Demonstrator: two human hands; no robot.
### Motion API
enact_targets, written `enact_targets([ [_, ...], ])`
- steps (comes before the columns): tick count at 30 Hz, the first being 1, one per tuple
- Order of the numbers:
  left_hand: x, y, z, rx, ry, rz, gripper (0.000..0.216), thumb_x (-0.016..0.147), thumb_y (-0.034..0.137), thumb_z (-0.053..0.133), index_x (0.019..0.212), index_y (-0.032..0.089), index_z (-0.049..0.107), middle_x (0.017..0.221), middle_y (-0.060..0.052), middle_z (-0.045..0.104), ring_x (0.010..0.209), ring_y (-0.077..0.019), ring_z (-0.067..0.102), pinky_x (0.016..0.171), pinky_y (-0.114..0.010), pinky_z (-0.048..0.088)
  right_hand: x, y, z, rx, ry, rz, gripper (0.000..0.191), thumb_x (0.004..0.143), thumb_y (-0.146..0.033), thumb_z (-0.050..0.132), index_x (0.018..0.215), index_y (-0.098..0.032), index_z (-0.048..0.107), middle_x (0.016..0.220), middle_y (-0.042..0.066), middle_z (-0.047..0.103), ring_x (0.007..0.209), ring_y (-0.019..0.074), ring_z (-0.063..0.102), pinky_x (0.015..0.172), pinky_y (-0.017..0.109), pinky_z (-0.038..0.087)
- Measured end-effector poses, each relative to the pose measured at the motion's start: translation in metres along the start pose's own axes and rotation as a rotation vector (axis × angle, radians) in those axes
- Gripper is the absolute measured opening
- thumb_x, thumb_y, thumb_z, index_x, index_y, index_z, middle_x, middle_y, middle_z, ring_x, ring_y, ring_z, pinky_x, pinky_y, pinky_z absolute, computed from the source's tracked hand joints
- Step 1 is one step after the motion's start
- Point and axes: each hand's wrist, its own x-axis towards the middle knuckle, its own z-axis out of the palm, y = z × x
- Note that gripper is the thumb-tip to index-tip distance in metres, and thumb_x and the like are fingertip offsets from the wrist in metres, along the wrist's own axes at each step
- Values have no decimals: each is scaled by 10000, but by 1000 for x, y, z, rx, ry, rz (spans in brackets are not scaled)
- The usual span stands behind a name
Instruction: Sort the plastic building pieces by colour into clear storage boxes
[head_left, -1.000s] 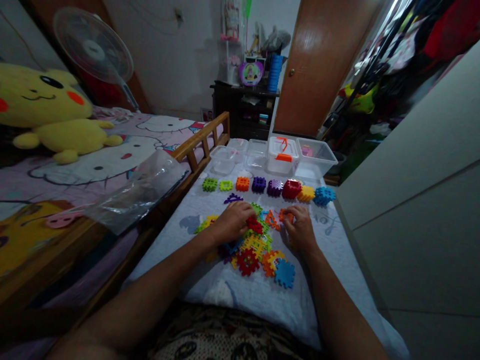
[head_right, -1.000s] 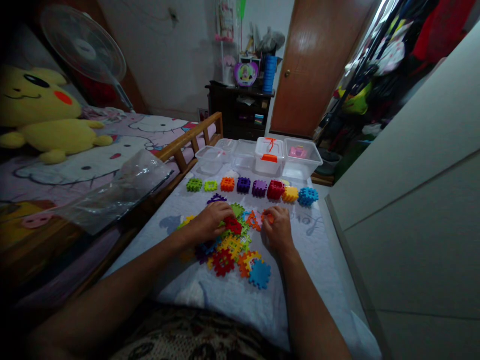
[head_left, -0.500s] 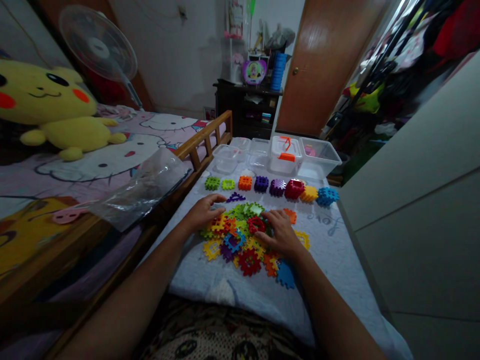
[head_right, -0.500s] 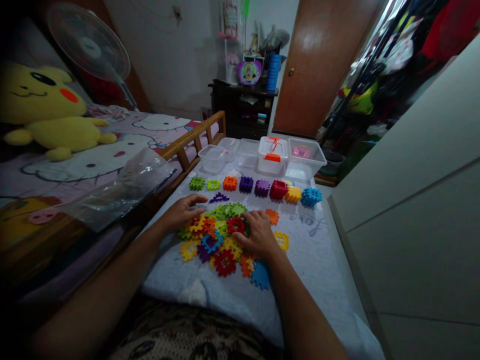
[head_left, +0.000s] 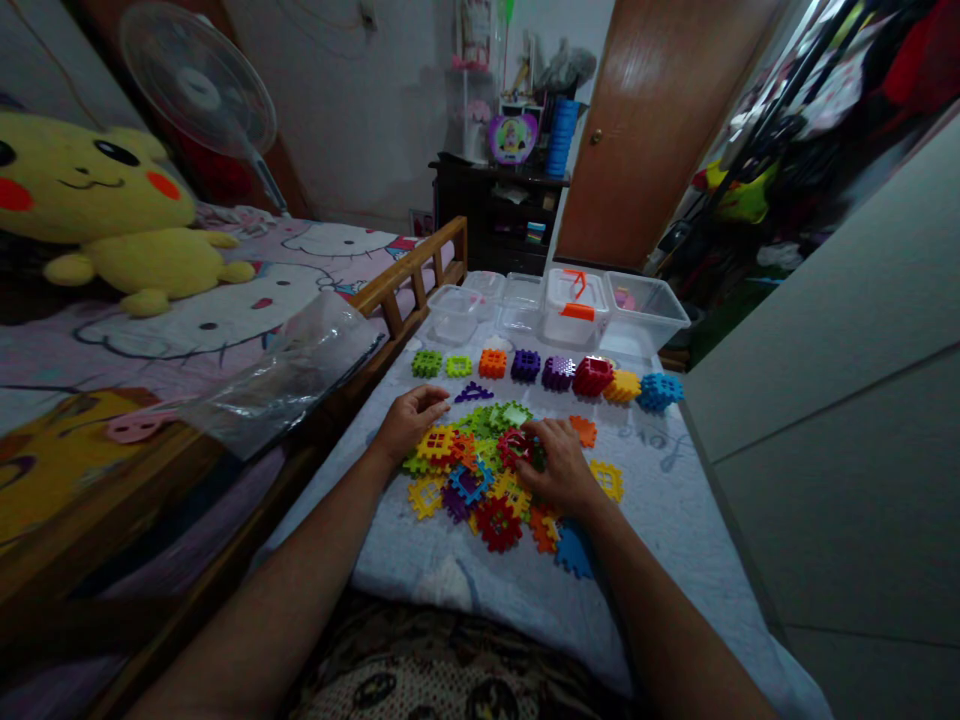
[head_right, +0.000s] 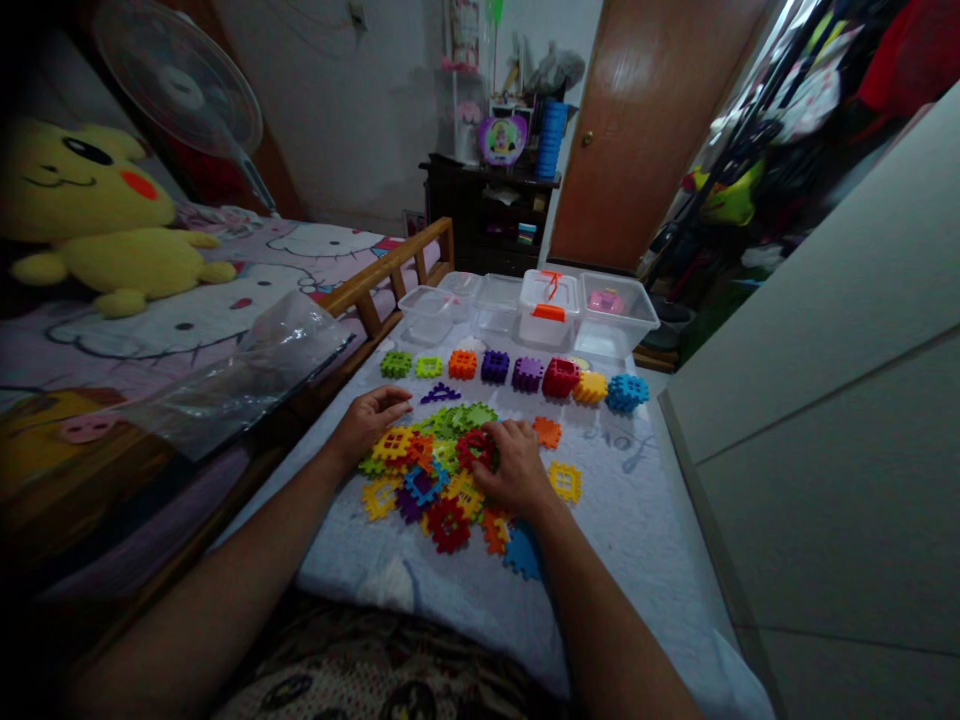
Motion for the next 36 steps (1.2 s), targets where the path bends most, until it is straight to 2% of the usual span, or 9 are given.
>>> enact_targets([
  [5,-1,0,0,-2,1,-11,423,633,493,765,881,167,660,804,-25,684,795,-198,642,768,-324,503,-2,4,-7,139,18,-9,395,747,-192,626,1139,-209,580,1079,89,620,1016,268,524,917,439,440],
  [8,-1,1,0,2,3,-18,433,618,514,757,861,170,657,780,-19,678,775,-196,641,745,-317,500,-4,6,-9,168,-29,-49,393,754,-175,604,1144,-219,571,1062,78,621,1008,256,534,921,434,441],
  [14,-3,4,2,-13,-3,-21,387,631,466,746,855,164,654,762,-6,662,749,-177,630,716,-294,482,-7,6,-8,133,-103,-66,466,731,-161,576,1194,-204,545,1090,88,610,1059,269,534,1010,485,396],
  [19,-4,4,3,-3,-1,-34,368,636,448,744,849,162,655,743,-11,660,722,-178,621,666,-284,473,-8,5,-8,98,-107,-66,480,736,-229,638,1208,-209,559,1086,85,621,1066,280,537,1049,516,369],
  [25,-3,2,2,-7,-3,-25,368,634,447,750,849,161,662,757,-15,673,729,-179,635,682,-288,486,-7,5,-4,76,-109,-59,495,768,-345,701,1225,-213,565,1142,100,629,1114,296,536,1071,549,344],
  [32,-3,2,2,-2,-17,-17,369,637,450,750,852,164,658,760,-14,672,735,-181,633,666,-280,481,-4,1,-4,66,-89,-68,439,745,-188,649,1178,-184,580,1054,96,630,1011,266,543,1021,491,396],
  [36,-4,3,2,10,-19,-16,371,642,456,752,853,165,660,736,-6,661,700,-171,618,645,-277,472,-5,1,-3,66,-98,-66,468,747,-217,660,1203,-177,564,1078,104,624,1043,276,544,1044,502,374],
])
